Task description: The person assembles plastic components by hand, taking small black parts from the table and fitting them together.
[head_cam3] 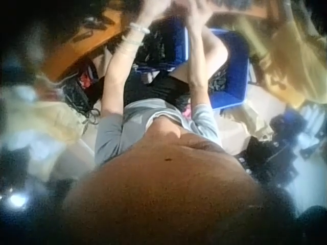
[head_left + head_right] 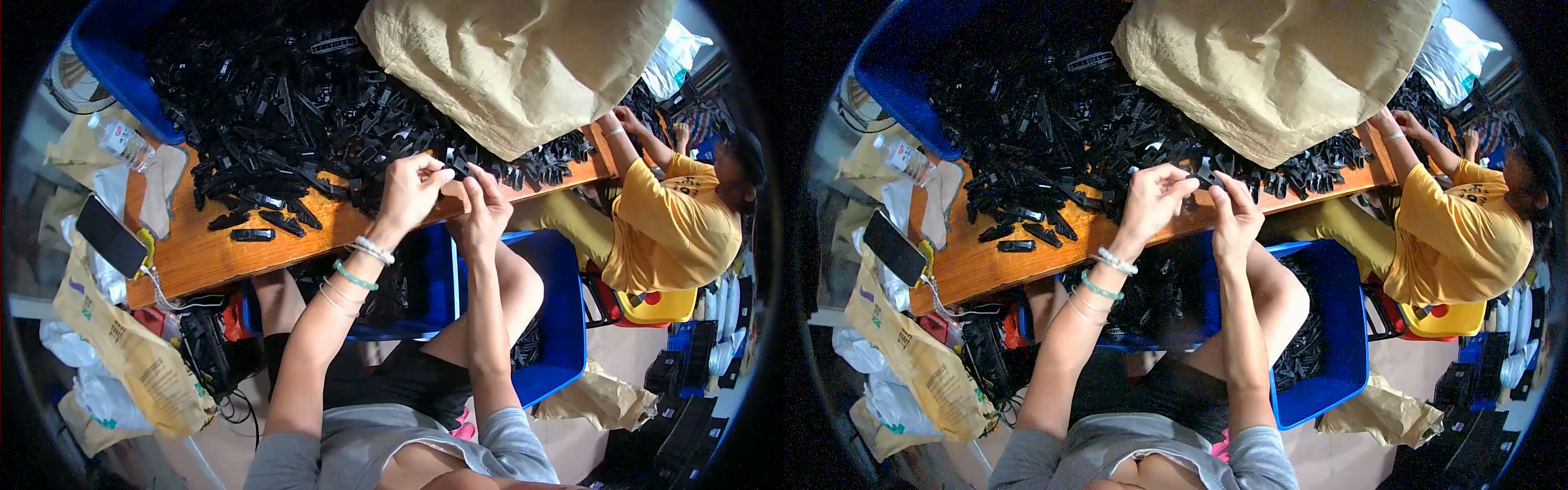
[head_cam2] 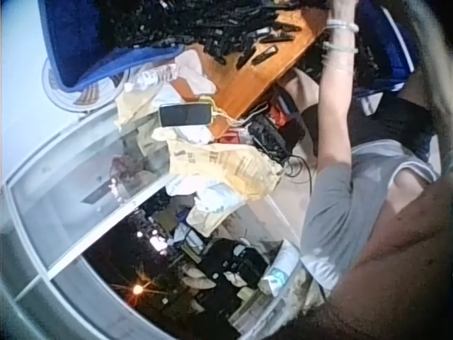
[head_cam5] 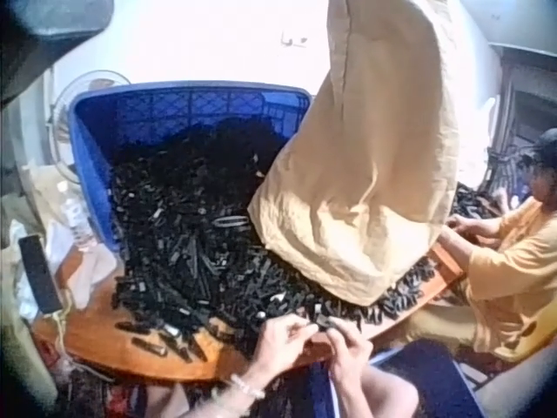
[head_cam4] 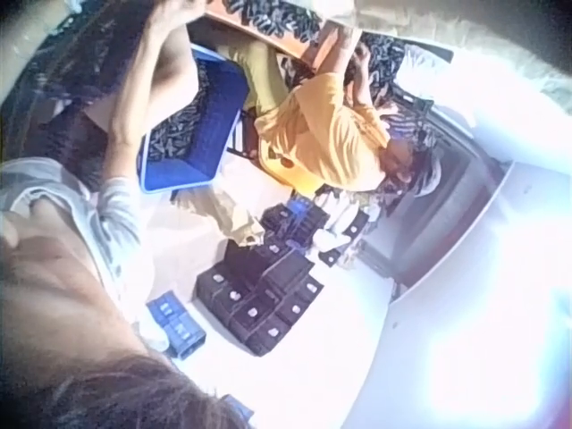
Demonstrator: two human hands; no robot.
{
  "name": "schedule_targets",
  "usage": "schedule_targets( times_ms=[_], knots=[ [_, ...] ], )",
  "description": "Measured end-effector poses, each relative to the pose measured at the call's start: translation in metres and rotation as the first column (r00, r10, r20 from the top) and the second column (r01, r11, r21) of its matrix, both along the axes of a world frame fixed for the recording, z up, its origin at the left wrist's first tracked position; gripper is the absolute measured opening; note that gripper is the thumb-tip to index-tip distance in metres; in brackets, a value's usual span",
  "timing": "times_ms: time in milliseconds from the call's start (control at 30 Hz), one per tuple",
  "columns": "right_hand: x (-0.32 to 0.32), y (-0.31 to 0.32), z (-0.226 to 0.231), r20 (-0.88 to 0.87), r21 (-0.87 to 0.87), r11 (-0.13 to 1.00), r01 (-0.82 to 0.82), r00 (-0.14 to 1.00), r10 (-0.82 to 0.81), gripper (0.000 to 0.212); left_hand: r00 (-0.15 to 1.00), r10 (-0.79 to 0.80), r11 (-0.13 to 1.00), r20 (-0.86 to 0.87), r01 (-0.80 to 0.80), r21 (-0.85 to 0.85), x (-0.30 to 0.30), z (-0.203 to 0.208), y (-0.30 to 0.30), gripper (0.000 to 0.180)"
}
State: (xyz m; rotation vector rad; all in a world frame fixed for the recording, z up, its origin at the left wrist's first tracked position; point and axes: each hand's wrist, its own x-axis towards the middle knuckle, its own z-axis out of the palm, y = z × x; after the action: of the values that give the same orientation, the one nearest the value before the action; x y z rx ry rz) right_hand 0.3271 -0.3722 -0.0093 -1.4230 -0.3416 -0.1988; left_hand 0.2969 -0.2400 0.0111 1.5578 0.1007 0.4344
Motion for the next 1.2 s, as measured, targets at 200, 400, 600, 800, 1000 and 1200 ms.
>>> schedule_targets(
  times_ms=[200, 400, 600, 800, 1000, 1200],
  knots=[
    [-0.017, 0.002, 0.013, -0.053, 0.079, 0.994, -0.070, 0.996, 0.075, 0.025, 0.979, 0.127, 0.989, 0.161, -0.138, 0.057, -0.030, 0.016, -0.014, 0.009],
    [-0.042, -0.014, 0.039, 0.000, -0.289, 0.913, -0.288, 0.954, 0.301, 0.025, 0.987, 0.078, 0.988, 0.141, -0.096, 0.120, -0.071, 0.017, -0.007, 0.009],
    [-0.041, -0.053, 0.049, 0.020, -0.100, 0.961, 0.257, 0.966, -0.257, 0.024, 0.967, 0.253, 0.893, -0.005, -0.236, -0.383, -0.117, 0.035, 0.054, 0.012],
    [-0.077, -0.007, 0.012, -0.034, -0.368, 0.914, -0.169, 0.985, 0.168, 0.030, 0.965, 0.259, 0.841, 0.046, -0.248, 0.481, -0.042, 0.007, 0.104, 0.023],
    [-0.102, 0.025, -0.027, -0.163, -0.244, 0.907, -0.344, 0.936, 0.311, 0.036, 0.935, 0.337, 0.880, 0.110, -0.355, 0.316, -0.066, 0.018, 0.131, 0.006],
    [-0.101, 0.046, -0.011, 0.022, -0.513, 0.833, -0.209, 0.966, 0.256, 0.028, 0.920, 0.358, 0.605, 0.161, -0.360, 0.711, -0.155, 0.002, 0.125, 0.014]
  ],
)
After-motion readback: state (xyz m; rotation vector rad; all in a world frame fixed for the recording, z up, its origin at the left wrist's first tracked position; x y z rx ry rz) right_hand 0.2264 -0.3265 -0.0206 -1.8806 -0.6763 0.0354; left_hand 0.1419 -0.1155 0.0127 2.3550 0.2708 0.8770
